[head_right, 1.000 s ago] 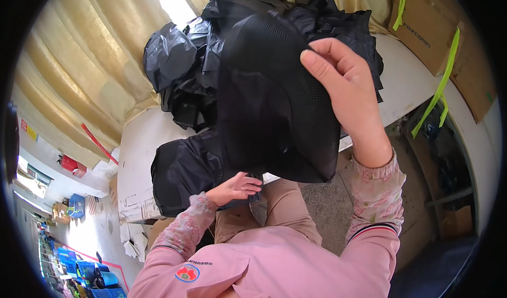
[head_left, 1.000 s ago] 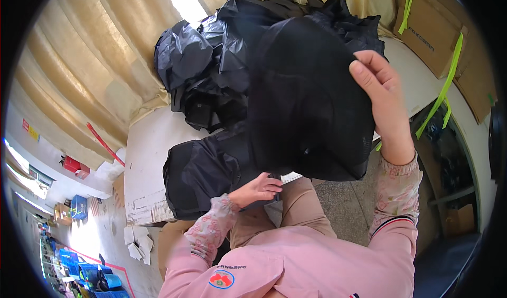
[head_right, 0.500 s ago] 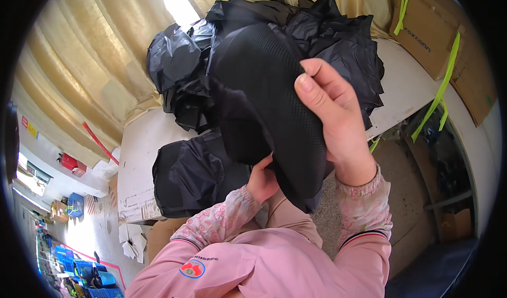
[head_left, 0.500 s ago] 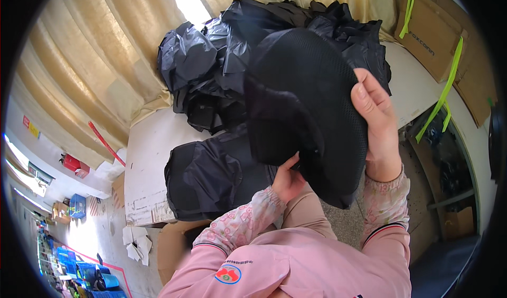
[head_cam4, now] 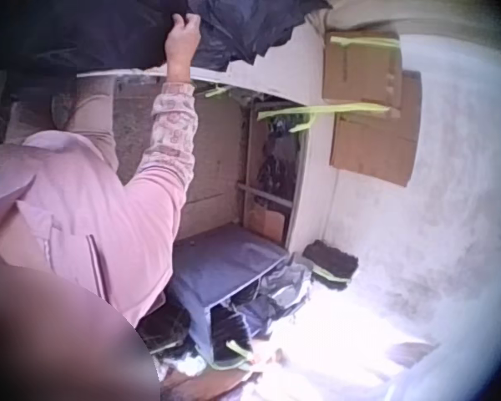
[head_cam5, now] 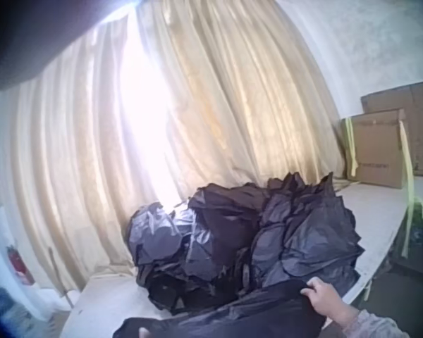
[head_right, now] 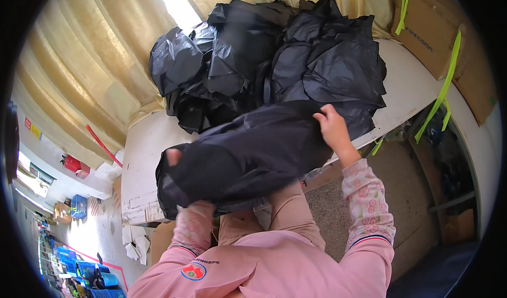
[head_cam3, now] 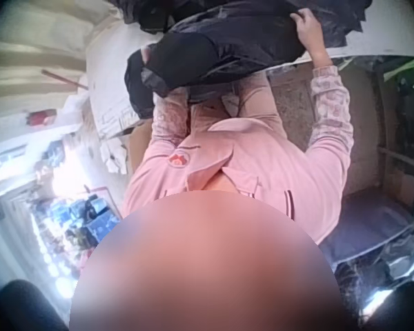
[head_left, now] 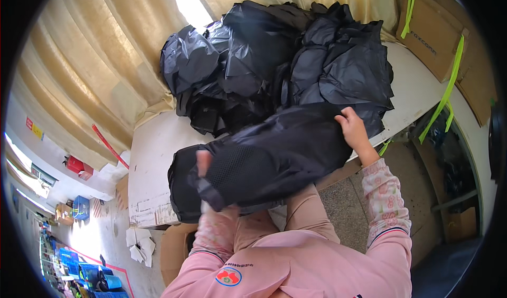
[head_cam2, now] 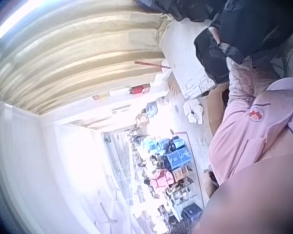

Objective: Picking up, inspecting, and folding individual pieces of black fabric from a large pile on a workbench.

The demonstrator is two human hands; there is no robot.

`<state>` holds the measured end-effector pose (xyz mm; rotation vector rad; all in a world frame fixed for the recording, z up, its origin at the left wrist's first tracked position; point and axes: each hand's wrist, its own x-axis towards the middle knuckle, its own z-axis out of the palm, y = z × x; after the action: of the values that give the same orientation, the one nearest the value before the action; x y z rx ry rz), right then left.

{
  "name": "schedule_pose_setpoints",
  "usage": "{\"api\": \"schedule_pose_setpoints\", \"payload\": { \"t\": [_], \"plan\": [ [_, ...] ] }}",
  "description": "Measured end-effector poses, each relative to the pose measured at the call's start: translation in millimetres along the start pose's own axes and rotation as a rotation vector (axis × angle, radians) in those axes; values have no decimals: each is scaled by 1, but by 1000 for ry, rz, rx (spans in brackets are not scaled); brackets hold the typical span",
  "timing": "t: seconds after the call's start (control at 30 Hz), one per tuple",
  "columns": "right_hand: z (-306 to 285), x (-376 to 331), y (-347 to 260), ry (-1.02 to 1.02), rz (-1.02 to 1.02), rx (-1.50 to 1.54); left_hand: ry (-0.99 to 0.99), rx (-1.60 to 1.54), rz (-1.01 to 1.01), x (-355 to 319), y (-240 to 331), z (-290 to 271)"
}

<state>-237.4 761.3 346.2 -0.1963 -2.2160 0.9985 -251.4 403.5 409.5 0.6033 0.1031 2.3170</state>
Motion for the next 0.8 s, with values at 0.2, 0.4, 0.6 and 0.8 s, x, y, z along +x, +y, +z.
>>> {"api": "schedule_pose_setpoints", "payload": {
  "t": [0.2,0.4,0.6,0.8],
  "plan": [
    [-42,15,-20,-106,199,608,325,1268,30,-53,130,10],
    [-30,3,-73,-342,148,931,527,1334,78,-99,216,-8],
    [109,-101,-46,-810,690,813,1257,1986,-443,-125,271,-31],
    [155,-141,-53,-699,424,509,637,2650,-18,-103,218,-48]
  ]
}}
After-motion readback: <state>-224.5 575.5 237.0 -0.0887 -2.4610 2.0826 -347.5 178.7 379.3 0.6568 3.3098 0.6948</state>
